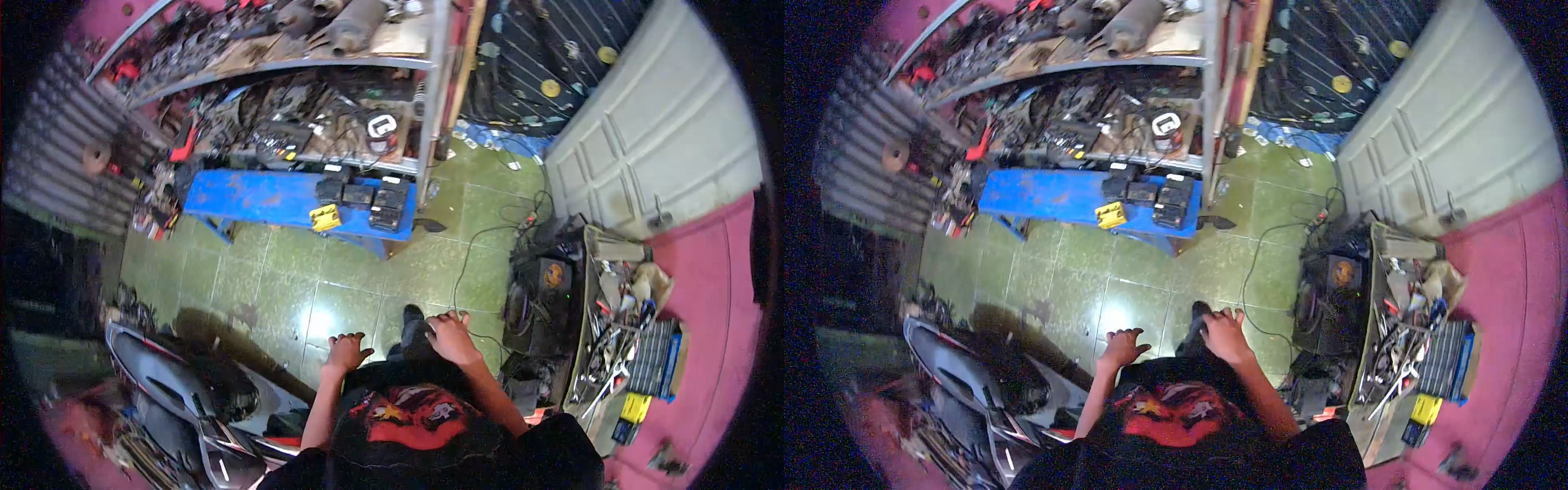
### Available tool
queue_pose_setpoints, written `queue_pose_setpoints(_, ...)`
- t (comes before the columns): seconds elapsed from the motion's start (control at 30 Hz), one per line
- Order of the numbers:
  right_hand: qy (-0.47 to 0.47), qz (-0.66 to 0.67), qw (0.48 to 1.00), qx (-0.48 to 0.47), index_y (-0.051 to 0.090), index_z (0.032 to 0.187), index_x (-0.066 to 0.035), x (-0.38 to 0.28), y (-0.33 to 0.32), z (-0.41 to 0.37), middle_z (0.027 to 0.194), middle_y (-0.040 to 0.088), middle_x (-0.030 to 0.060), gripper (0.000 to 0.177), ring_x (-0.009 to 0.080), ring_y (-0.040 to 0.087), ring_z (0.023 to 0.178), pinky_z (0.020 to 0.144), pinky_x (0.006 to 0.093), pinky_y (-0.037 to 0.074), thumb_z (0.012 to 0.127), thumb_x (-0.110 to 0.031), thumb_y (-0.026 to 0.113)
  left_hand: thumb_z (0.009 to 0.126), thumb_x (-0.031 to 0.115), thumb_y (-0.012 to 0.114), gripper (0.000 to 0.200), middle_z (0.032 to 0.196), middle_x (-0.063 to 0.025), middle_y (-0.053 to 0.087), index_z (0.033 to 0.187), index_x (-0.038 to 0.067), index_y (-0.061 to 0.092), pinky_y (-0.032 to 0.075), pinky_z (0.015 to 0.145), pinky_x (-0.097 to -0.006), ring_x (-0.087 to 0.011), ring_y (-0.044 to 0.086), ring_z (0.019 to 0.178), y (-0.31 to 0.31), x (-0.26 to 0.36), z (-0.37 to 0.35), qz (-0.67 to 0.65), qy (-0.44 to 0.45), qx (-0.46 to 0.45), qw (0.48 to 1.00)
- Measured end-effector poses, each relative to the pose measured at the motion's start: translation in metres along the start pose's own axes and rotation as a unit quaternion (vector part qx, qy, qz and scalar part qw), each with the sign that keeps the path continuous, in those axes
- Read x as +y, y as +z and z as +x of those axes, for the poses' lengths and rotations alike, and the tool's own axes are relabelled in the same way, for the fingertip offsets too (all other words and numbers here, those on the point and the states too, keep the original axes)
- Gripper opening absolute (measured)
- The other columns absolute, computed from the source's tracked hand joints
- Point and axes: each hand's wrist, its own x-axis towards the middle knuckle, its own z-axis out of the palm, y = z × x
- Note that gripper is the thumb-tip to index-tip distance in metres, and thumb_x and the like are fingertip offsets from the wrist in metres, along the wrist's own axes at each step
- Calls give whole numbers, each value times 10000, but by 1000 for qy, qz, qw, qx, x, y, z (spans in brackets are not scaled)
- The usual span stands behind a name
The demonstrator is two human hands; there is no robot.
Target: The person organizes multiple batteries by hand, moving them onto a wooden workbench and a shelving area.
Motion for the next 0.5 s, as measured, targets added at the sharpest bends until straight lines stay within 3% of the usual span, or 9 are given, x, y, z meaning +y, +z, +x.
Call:
queue_pose_setpoints(0.07,-29,15,999,22,711,1180,-115,8,-3,31,1118,737,129,316,336,593,1202,1105,634,305,906,-268,740,928,589,693,660,1260,-171,731,1400,132,632,418,1042,-600,-386,664,1197,-4,-9,3,-20,-4,-9,1000)
queue_pose_setpoints(0.17,-31,-37,998,-31,718,1187,-118,12,-24,84,1134,743,128,313,340,599,1196,1111,628,311,907,-259,734,925,592,695,667,1237,-199,731,1399,127,631,411,1053,-615,-394,664,1193,-15,-22,7,38,-62,12,997)
queue_pose_setpoints(0.23,-40,-50,997,-45,721,1190,-117,18,-29,116,1140,742,130,317,342,598,1200,1111,627,312,904,-252,737,923,603,689,653,1205,-207,739,1370,129,647,438,1025,-618,-398,679,1157,-29,-27,7,10,-87,49,995)
queue_pose_setpoints(0.5,39,-45,997,-49,725,1222,-124,12,-37,210,1169,745,126,345,339,603,1210,1122,606,298,898,-243,742,926,569,698,585,1114,-211,754,1308,126,683,467,963,-579,-413,704,1069,-51,-72,62,-77,-60,22,995)
